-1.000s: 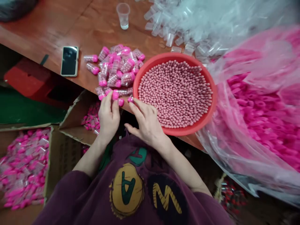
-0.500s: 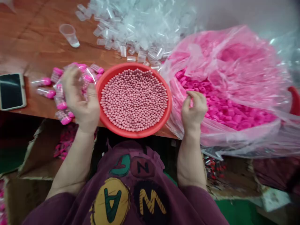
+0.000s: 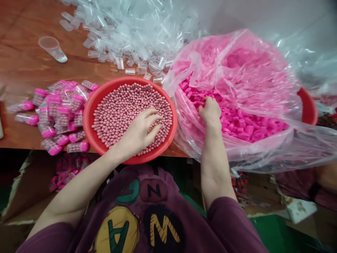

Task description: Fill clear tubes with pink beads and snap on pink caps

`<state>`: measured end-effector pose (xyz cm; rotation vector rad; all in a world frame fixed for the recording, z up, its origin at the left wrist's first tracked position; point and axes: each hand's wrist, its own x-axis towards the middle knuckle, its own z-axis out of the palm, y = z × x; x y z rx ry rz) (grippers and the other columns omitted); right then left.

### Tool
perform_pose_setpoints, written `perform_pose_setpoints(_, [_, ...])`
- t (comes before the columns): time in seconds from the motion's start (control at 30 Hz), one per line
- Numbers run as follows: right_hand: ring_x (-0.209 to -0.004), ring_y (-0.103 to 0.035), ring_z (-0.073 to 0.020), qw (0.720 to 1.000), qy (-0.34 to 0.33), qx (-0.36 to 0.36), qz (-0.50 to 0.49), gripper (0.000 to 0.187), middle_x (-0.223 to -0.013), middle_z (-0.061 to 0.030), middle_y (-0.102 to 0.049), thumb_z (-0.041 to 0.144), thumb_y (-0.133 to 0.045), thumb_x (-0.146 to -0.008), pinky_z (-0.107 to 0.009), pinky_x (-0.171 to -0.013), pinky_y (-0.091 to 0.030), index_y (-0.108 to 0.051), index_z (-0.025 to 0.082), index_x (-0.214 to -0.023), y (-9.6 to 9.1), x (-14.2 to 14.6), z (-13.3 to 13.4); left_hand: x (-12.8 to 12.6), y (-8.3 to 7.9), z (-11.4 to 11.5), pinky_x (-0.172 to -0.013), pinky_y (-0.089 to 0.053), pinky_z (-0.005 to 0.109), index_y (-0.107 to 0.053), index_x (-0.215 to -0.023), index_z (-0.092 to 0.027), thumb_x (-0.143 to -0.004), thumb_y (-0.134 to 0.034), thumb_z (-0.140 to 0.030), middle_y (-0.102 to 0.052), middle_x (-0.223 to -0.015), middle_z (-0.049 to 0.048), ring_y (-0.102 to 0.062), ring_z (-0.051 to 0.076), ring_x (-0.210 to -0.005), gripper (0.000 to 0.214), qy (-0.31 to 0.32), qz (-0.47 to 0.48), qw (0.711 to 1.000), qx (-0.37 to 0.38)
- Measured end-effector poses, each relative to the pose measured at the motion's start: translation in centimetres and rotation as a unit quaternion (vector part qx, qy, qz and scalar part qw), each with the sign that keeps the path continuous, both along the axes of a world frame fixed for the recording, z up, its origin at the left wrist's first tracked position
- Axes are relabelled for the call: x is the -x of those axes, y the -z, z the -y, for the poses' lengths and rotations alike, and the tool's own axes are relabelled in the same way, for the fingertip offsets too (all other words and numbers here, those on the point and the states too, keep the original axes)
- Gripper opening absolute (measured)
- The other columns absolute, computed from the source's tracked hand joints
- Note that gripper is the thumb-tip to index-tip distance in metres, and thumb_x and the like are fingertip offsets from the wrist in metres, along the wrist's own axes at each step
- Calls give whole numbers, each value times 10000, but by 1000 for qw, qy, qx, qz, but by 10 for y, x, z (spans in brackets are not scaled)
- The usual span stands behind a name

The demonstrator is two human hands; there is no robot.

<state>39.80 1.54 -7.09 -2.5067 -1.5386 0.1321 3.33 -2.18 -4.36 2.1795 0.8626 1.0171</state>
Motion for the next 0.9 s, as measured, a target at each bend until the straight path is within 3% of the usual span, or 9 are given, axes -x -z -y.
perform_pose_setpoints(0.23, [-991, -715, -248, 992, 35, -115, -28, 357, -1192, -154, -815, 169, -643, -963, -400, -1015, -584, -728, 158, -1310, -3, -17, 23, 27, -10, -17, -1173, -631, 425, -806, -1264, -157, -1110, -598, -262, -828, -1338, 135, -791, 256, -1270, 279, 15, -88, 995, 45])
perform_pose_setpoints(0.3, [-1128, -719, -305, 984, 64, -166, -19, 209, -1173, -182, -799, 163, -742, -866, -488, -1137, -553, -720, 234, -1061, 3, -27, 22, 39, -6, -25, -1172, -628, 437, -803, -1283, -173, -1098, -602, -273, -836, -1318, 123, -790, 266, -1268, 291, -21, -117, 991, 59])
perform_pose_setpoints(0.33, [-1183, -718, -344, 976, 97, -197, -11, 262, -1107, -189, -791, 130, -803, -768, -528, -1172, -536, -639, 299, -882, 7, -33, 21, 46, -4, -29, -1177, -624, 443, -803, -1288, -177, -1089, -609, -274, -837, -1318, 121, -788, 271, -1272, 295, -45, -131, 988, 65])
perform_pose_setpoints(0.43, [-1210, -730, -434, 952, 123, -277, -32, 423, -891, -172, -721, 206, -808, -771, -685, -1196, -498, -435, 390, -693, 21, -49, 20, 74, -1, -43, -1194, -612, 431, -805, -1295, -161, -1072, -622, -286, -839, -1338, 128, -789, 267, -1275, 314, -98, -134, 982, 96])
perform_pose_setpoints(0.57, [-1511, -561, -632, 946, 82, -311, -43, 356, -1363, -319, -728, 475, -901, -612, -947, -1150, -337, -777, 380, -932, 31, -49, 25, 108, -12, -71, -1144, -622, 378, -828, -1244, -144, -1052, -637, -294, -866, -1264, 118, -806, 243, -1189, 309, -182, -102, 969, 129])
perform_pose_setpoints(0.67, [-1435, -654, -595, 930, 4, -367, -30, 381, -1308, -335, -767, 536, -847, -726, -899, -1164, -387, -854, 364, -1066, 22, -15, 21, 124, -21, -110, -1123, -617, 349, -839, -1213, -143, -1034, -646, -268, -874, -1260, 104, -798, 236, -1197, 291, -277, -98, 946, 134])
perform_pose_setpoints(0.77, [-1088, -816, -412, 903, -95, -364, -205, 243, -1116, -213, -836, 510, -763, -937, -718, -1058, -604, -866, 338, -1074, 0, 45, -7, 125, -19, -162, -1061, -627, 315, -831, -1235, -116, -1030, -637, -223, -874, -1259, 109, -807, 215, -1135, 302, -317, -89, 926, 187])
perform_pose_setpoints(0.83, [-906, -828, -322, 831, -112, -319, -441, 299, -1056, -152, -841, 533, -775, -953, -624, -931, -679, -838, 285, -1107, -11, 87, -42, 114, -13, -196, -960, -645, 301, -817, -1280, -97, -1047, -609, -214, -873, -1217, 123, -824, 210, -1038, 334, -297, -99, 912, 265])
perform_pose_setpoints(0.9, [-948, -831, -273, 757, -155, -243, -587, 402, -1097, -109, -848, 572, -801, -908, -545, -930, -708, -790, 267, -1170, -14, 118, -84, 97, -6, -222, -920, -651, 291, -799, -1336, -97, -1069, -614, -243, -867, -1231, 141, -842, 230, -1047, 356, -254, -133, 895, 341])
